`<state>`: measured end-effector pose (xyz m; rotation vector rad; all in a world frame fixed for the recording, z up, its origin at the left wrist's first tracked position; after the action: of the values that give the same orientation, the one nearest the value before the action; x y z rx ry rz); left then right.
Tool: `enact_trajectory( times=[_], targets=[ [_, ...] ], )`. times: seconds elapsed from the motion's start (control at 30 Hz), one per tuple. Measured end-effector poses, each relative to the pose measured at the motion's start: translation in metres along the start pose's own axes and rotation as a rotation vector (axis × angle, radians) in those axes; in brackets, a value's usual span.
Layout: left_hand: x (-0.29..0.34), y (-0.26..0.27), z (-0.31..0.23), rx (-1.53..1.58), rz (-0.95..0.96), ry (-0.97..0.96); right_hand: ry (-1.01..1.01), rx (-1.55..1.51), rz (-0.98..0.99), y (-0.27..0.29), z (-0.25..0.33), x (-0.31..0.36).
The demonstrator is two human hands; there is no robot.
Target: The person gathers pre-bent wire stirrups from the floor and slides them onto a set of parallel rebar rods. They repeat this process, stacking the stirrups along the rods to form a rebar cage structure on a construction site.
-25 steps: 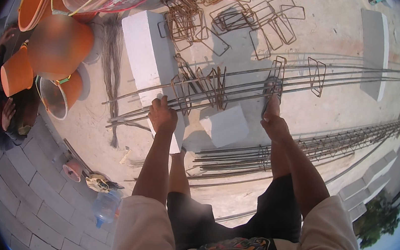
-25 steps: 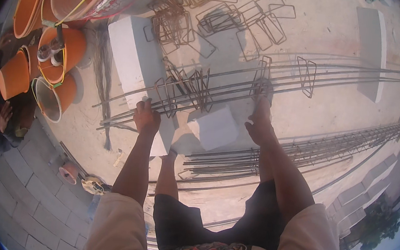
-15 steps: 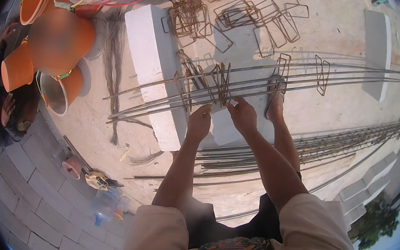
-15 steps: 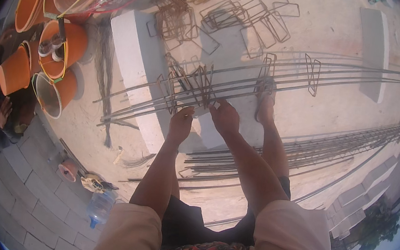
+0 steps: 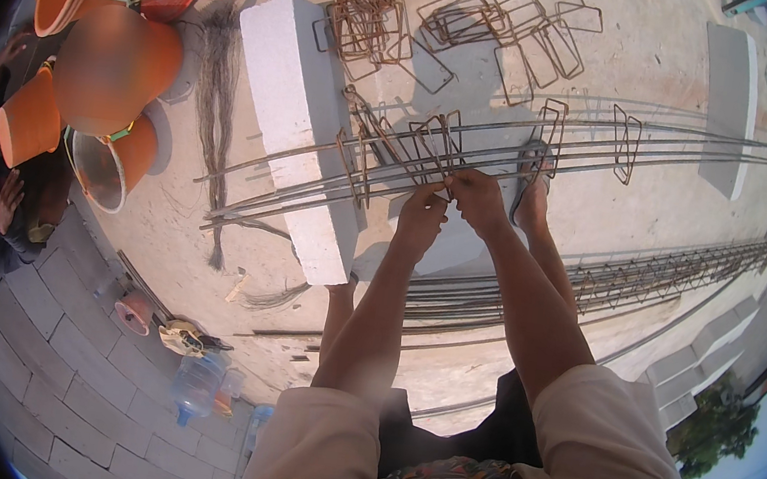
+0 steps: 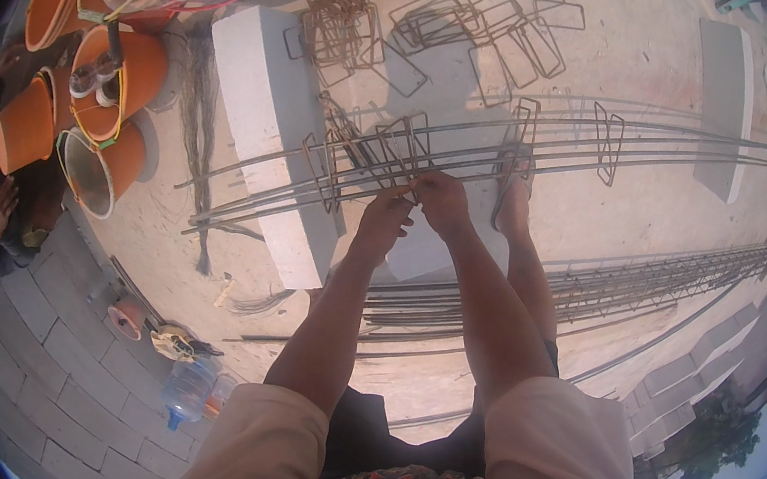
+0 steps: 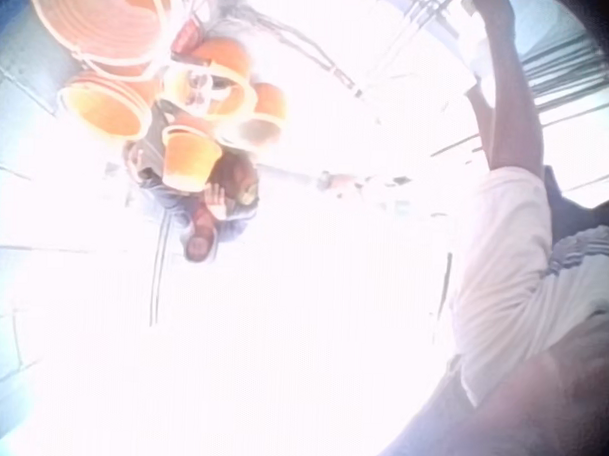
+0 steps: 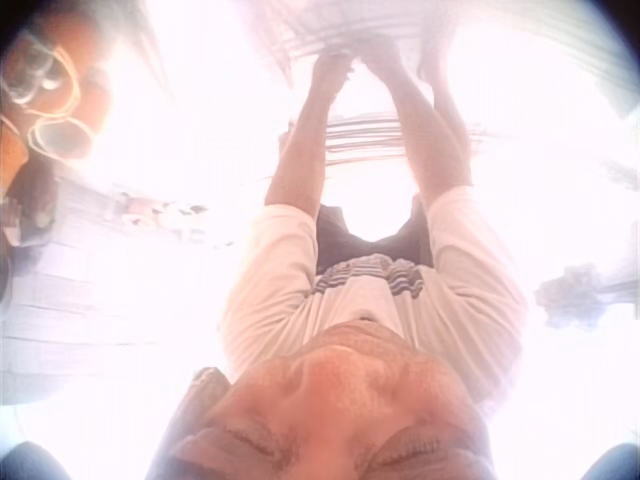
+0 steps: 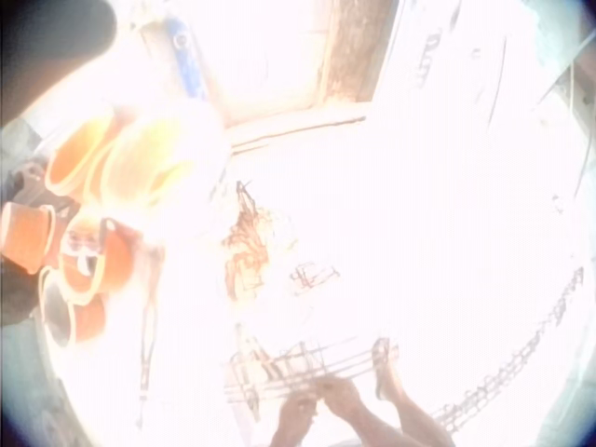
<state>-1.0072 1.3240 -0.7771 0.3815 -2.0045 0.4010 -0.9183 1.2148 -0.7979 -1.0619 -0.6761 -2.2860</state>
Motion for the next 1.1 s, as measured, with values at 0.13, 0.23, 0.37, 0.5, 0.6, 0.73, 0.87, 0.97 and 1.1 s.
enact_trajectory(
  times=[0.13,0.23,0.37,0.5,0.6,0.73,0.87,0.97,1.1],
  targets=[
    [0.001,-0.022,-0.002,0.028,0.092,0.042,-0.149,-0.089,0.044,0.029,-0.001,0.007],
    [-0.005,-0.027,-0.002,0.037,0.100,0.006,-0.149,-0.036,0.062,0.042,0.005,0.008],
    [-0.010,-0.033,-0.005,0.116,0.051,0.013,-0.145,-0.075,0.079,0.042,0.007,0.010],
    [-0.020,-0.031,-0.008,0.011,-0.037,-0.009,-0.134,-0.159,0.099,0.034,-0.004,0.010],
    [-0.031,-0.022,-0.001,-0.216,-0.101,-0.088,-0.137,-0.084,0.062,0.033,-0.001,0.010],
    [-0.023,-0.015,-0.010,-0.234,-0.226,-0.326,-0.080,0.033,-0.087,0.046,-0.001,0.006],
    [-0.015,-0.007,0.001,-0.103,-0.288,-0.261,-0.124,0.009,-0.057,0.050,-0.004,0.006],
    [-0.016,0.000,0.006,-0.053,-0.271,-0.191,-0.172,-0.078,-0.007,0.049,-0.012,0.005],
    [-0.017,-0.002,0.005,-0.113,-0.188,-0.236,-0.175,-0.128,0.016,0.045,-0.015,0.006]
  ],
)
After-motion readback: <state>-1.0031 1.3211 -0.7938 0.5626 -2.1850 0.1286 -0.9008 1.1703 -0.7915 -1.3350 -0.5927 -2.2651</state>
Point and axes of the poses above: each hand's wrist, its own x-axis away from the middle knuckle, its own y-axis out of the back of the hand, z = x × y, the point moved 5 cm from there along -x, towards the middle knuckle, and after that the axes turned 4 degrees about x, right-handed, at the moved point
